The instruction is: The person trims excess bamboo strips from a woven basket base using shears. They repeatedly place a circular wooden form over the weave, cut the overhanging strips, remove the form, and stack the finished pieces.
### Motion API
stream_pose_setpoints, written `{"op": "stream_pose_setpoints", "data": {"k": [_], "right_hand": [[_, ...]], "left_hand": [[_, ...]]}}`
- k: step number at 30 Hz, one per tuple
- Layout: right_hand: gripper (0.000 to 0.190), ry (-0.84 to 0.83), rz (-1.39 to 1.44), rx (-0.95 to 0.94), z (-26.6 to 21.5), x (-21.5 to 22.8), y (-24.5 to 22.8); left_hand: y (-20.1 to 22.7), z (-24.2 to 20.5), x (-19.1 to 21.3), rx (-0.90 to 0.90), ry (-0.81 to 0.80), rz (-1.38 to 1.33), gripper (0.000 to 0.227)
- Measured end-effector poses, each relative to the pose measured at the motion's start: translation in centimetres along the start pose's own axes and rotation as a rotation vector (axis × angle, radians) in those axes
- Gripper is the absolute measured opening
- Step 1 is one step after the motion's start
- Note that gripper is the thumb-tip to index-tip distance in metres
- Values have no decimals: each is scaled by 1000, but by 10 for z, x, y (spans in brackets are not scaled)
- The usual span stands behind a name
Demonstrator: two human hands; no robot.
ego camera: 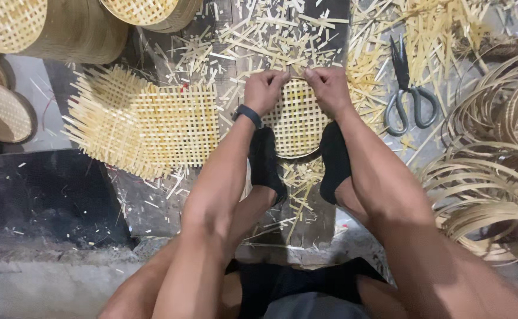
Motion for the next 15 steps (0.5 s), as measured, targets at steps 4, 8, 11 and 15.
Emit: {"op": "stream_pose_setpoints", "data": {"k": [4, 8, 11, 15], "right_hand": [[41, 297, -182, 286, -8, 10, -24], [54, 6, -135, 209, 18, -9, -50], [51, -251, -543, -25, 25, -29, -64], [50, -243, -557, 18, 22, -17, -86]], "left_hand": [[-11, 10, -1, 16, -79, -305, 24], [1, 1, 2, -42, 91, -225, 51], [29, -37, 7, -489, 483, 296, 43], [16, -110, 14, -340, 692, 369, 31]]}}
Point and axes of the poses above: each hand's wrist, its own z-axis towards the middle knuckle, its own x-axis out of the back of the hand, y = z × x, the point moved 3 cm from there along z, towards the middle knuckle, and after that the axes turned 13 degrees about -z, right-handed, at the moved point
